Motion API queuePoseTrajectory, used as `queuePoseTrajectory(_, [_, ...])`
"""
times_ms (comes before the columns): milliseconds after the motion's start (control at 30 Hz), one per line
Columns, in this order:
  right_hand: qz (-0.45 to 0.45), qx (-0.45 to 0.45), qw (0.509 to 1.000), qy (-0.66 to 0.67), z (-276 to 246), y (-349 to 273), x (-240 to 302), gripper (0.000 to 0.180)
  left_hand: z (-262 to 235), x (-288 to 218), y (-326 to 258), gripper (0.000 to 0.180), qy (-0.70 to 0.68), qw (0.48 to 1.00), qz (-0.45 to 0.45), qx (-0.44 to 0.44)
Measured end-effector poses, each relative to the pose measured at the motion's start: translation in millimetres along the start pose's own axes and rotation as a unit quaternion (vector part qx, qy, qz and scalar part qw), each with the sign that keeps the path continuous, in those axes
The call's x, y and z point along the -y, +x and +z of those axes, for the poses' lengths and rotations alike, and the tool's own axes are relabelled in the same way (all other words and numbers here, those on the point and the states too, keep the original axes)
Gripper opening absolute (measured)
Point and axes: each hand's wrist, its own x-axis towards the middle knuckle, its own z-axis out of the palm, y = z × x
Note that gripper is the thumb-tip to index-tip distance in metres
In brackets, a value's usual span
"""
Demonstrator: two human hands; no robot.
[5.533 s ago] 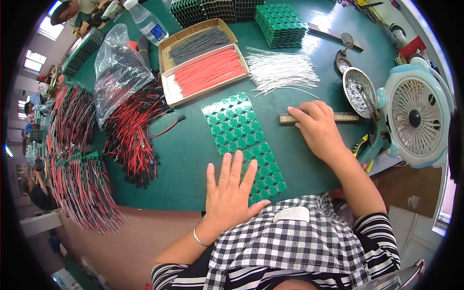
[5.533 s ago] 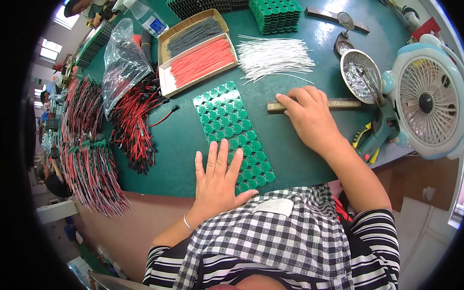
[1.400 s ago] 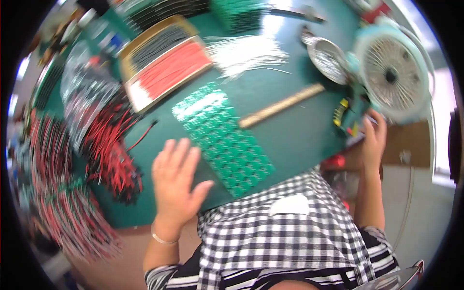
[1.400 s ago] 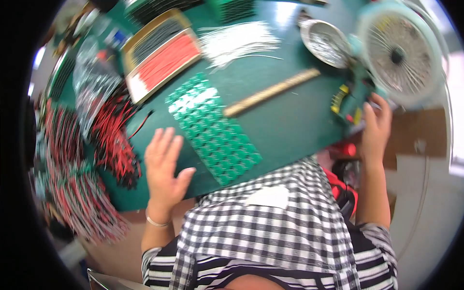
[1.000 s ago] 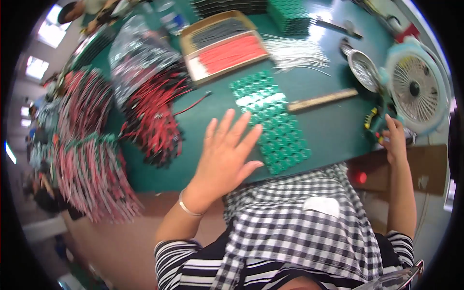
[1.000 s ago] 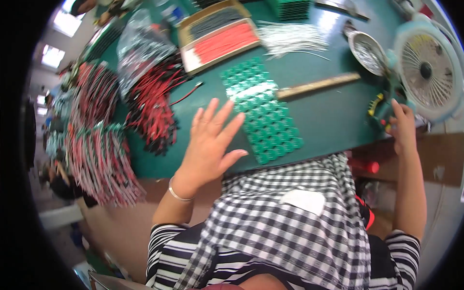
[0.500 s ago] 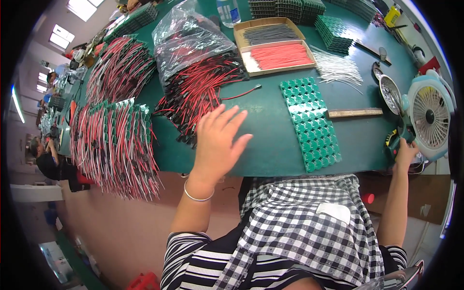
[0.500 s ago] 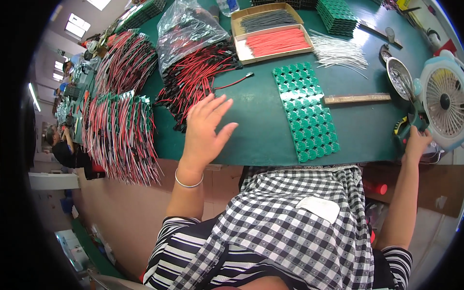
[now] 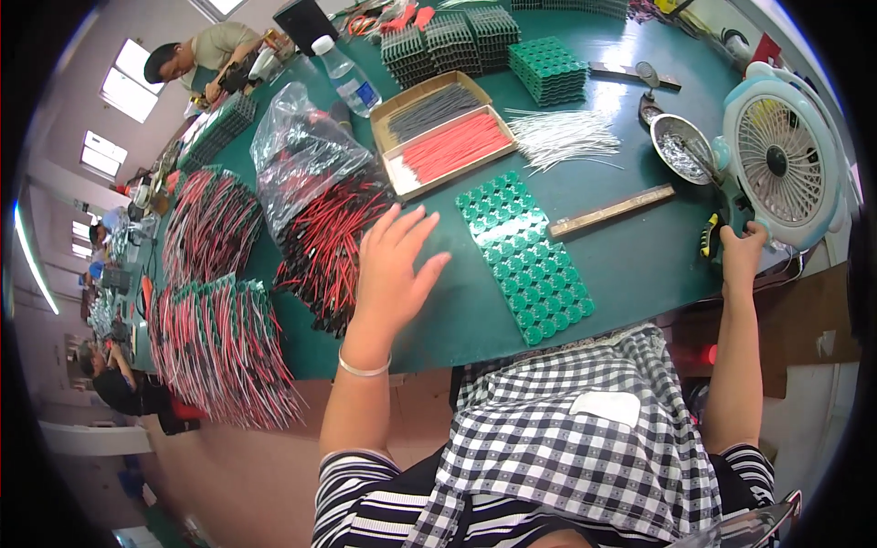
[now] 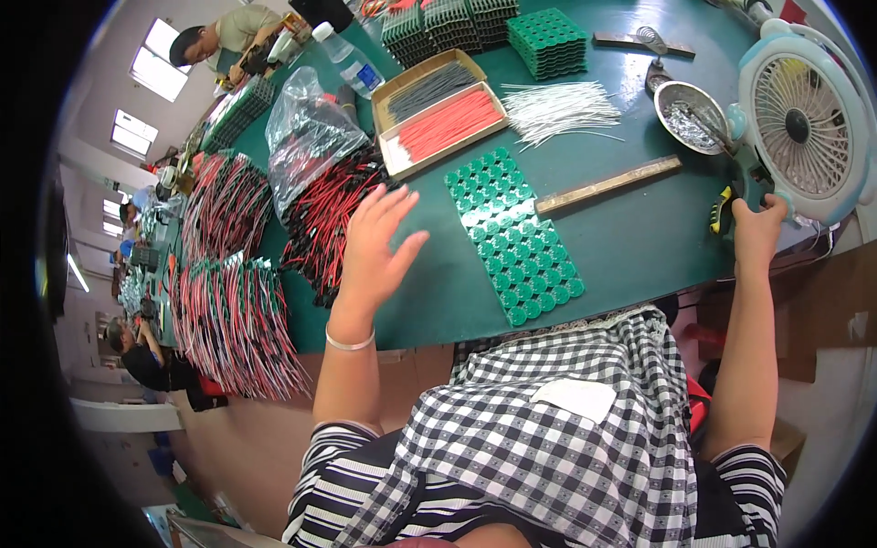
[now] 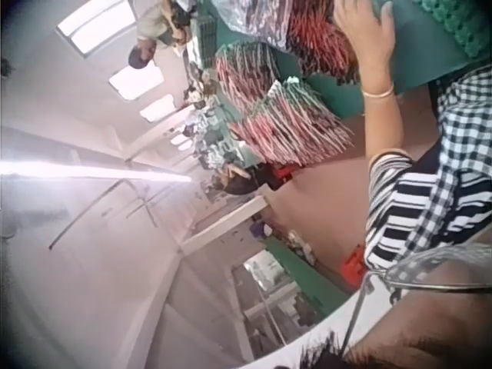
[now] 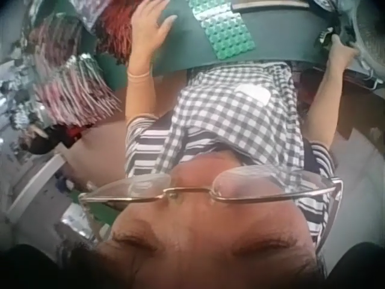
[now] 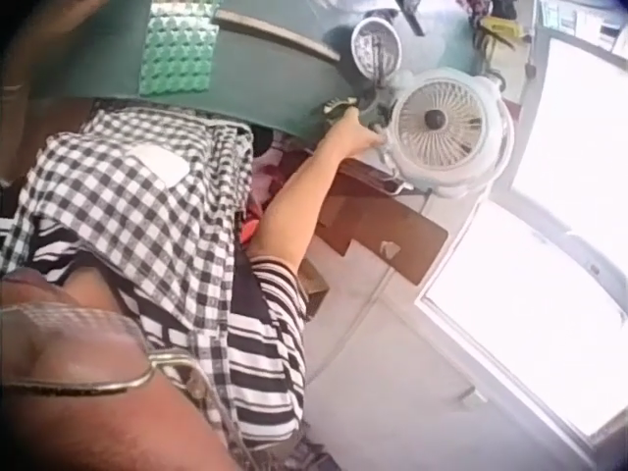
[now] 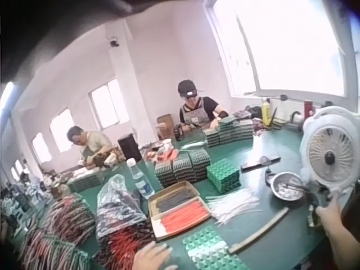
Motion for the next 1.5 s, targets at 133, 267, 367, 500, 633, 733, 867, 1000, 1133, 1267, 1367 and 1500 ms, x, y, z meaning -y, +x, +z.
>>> queuePoseTrajectory(133, [0.003,-0.036,0.999,0.007,-7,-4,8,0.062,31,13,77,0.03,-0.081,0.993,0.052,-0.061])
queuePoseTrajectory(267, [0.015,-0.017,0.991,0.13,-14,-26,20,0.058,63,30,148,0.019,-0.007,1.0,0.005,-0.024])
queuePoseTrajectory(367, [-0.058,-0.025,0.972,0.226,-15,-41,30,0.056,84,33,173,0.014,0.056,0.997,-0.03,0.039])
queuePoseTrajectory(500, [-0.102,-0.036,0.952,0.285,-21,-44,68,0.054,99,41,179,0.01,0.091,0.994,-0.03,0.051])
queuePoseTrajectory(633, [-0.142,-0.015,0.94,0.309,-15,-46,95,0.054,101,44,179,0.02,0.067,0.994,-0.054,0.071])
queuePoseTrajectory(733, [-0.149,0.013,0.931,0.332,-10,-50,104,0.054,94,42,175,0.018,-0.02,0.994,-0.085,0.067])
queuePoseTrajectory(867, [-0.13,0.033,0.915,0.382,-10,-50,119,0.054,80,43,177,0.017,-0.044,0.988,-0.127,0.08])
queuePoseTrajectory(1000, [-0.105,0.046,0.922,0.371,-19,-52,121,0.053,79,42,170,0.018,-0.023,0.986,-0.127,0.102])
queuePoseTrajectory(1133, [-0.085,0.061,0.92,0.379,-15,-52,117,0.052,75,31,174,0.014,0.086,0.989,-0.081,0.089])
queuePoseTrajectory(1267, [-0.079,0.06,0.918,0.383,-25,-59,123,0.052,63,21,175,0.012,0.157,0.975,-0.048,0.148])
queuePoseTrajectory(1367, [-0.078,0.047,0.919,0.383,-30,-64,131,0.053,56,18,174,0.012,0.145,0.978,-0.078,0.132])
queuePoseTrajectory(1500, [-0.09,0.062,0.914,0.391,-38,-67,124,0.054,46,29,169,0.012,0.018,0.992,-0.112,0.05])
